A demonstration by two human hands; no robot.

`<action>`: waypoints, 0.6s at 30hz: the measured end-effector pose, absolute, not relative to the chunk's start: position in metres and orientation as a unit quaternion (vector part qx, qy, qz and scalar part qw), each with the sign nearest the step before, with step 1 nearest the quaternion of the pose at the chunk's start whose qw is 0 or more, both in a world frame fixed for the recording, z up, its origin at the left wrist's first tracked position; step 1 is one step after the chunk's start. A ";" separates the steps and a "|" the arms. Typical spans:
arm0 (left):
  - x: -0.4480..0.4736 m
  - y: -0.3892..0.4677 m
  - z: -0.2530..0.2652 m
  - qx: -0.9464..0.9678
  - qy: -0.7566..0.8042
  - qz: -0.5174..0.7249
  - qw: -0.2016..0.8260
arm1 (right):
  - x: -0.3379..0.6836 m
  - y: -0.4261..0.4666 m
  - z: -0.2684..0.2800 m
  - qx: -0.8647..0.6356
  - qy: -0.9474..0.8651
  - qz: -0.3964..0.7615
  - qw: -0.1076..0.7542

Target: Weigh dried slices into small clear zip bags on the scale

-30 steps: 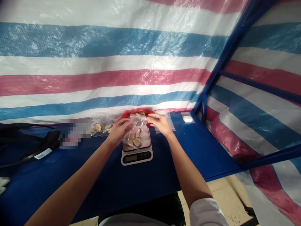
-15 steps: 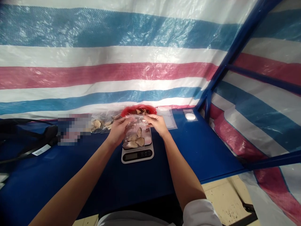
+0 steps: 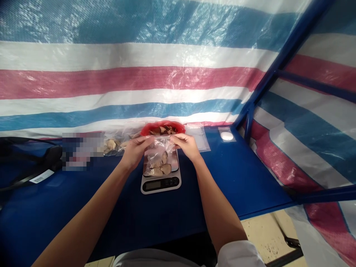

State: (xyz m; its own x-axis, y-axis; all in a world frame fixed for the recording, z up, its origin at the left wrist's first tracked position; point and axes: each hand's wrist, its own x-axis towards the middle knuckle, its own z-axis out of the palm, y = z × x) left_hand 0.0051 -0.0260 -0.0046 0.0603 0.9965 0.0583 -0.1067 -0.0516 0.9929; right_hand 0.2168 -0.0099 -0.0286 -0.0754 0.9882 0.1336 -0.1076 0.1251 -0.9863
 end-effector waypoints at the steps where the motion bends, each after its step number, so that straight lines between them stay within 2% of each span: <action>1: 0.007 -0.025 -0.006 0.506 0.446 0.527 0.517 | 0.215 -0.010 -0.030 -0.423 -0.530 0.507 0.531; 7: 0.012 -0.021 -0.020 0.532 0.464 0.550 0.446 | 0.205 -0.011 -0.037 -0.437 -0.533 0.493 0.531; 18: 0.001 -0.025 -0.018 0.539 0.434 0.530 0.491 | 0.205 -0.014 -0.034 -0.439 -0.499 0.500 0.555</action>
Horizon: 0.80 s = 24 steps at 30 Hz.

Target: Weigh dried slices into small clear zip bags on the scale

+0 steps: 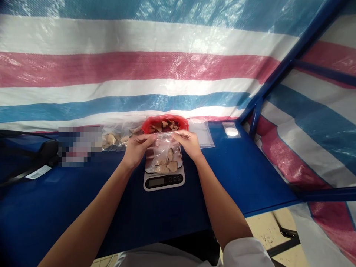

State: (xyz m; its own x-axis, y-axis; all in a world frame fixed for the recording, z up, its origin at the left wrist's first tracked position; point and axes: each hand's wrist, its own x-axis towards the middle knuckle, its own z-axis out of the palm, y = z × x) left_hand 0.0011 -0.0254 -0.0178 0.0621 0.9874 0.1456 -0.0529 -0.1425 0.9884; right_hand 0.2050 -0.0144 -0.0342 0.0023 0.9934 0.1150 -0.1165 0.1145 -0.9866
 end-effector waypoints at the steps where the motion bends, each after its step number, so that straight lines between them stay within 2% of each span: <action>1: 0.000 -0.025 -0.019 0.540 0.433 0.534 0.487 | 0.206 -0.015 -0.035 -0.439 -0.495 0.506 0.553; 12: -0.015 -0.018 -0.031 0.492 0.441 0.544 0.518 | 0.207 -0.014 -0.044 -0.451 -0.465 0.540 0.538; 24: -0.018 -0.019 -0.037 0.466 0.425 0.561 0.536 | 0.206 -0.015 -0.047 -0.446 -0.473 0.526 0.549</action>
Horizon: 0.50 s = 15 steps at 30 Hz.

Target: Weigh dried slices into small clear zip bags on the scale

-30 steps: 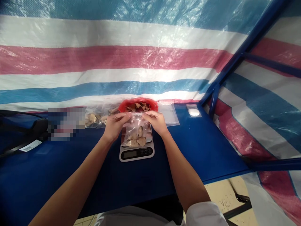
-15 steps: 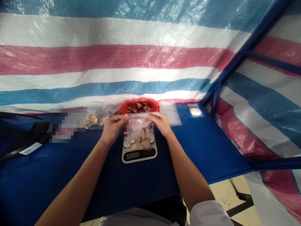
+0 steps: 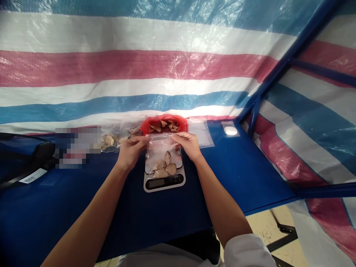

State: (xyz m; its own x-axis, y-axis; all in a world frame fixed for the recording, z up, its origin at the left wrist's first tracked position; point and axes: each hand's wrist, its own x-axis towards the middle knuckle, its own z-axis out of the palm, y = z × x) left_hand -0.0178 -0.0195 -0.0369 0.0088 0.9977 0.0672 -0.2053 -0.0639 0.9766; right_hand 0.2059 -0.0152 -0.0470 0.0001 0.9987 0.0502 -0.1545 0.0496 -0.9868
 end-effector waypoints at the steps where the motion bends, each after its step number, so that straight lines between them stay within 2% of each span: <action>1: -0.018 -0.019 -0.037 0.462 0.425 0.563 0.537 | 0.206 -0.015 -0.047 -0.446 -0.473 0.524 0.550; 15: -0.013 -0.021 -0.040 0.472 0.431 0.584 0.501 | 0.203 -0.019 -0.040 -0.439 -0.476 0.508 0.568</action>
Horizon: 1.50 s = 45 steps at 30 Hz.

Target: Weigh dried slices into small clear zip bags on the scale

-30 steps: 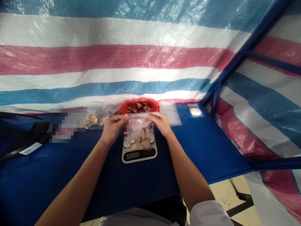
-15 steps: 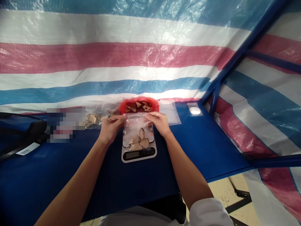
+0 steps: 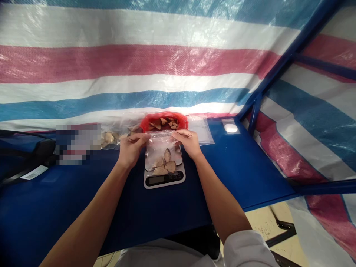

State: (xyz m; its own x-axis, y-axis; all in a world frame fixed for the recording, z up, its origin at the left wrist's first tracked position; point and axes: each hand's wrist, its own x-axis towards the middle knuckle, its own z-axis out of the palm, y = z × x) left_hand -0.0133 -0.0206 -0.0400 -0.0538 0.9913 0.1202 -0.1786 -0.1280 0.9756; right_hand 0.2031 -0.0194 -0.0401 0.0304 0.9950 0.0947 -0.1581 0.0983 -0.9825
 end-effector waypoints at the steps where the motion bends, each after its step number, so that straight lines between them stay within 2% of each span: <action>1: -0.013 -0.021 -0.040 0.475 0.428 0.587 0.496 | 0.203 -0.019 -0.040 -0.436 -0.476 0.508 0.571; 13: -0.007 -0.028 -0.034 0.493 0.457 0.600 0.434 | 0.202 -0.020 -0.044 -0.420 -0.500 0.513 0.556; 22: -0.001 -0.034 -0.026 0.463 0.473 0.575 0.482 | 0.201 -0.021 -0.040 -0.428 -0.492 0.489 0.580; 37: -0.003 -0.033 -0.029 0.497 0.466 0.576 0.451 | 0.195 -0.022 -0.045 -0.415 -0.510 0.494 0.569; 45: 0.001 -0.037 -0.025 0.500 0.459 0.559 0.477 | 0.193 -0.028 -0.041 -0.414 -0.527 0.463 0.580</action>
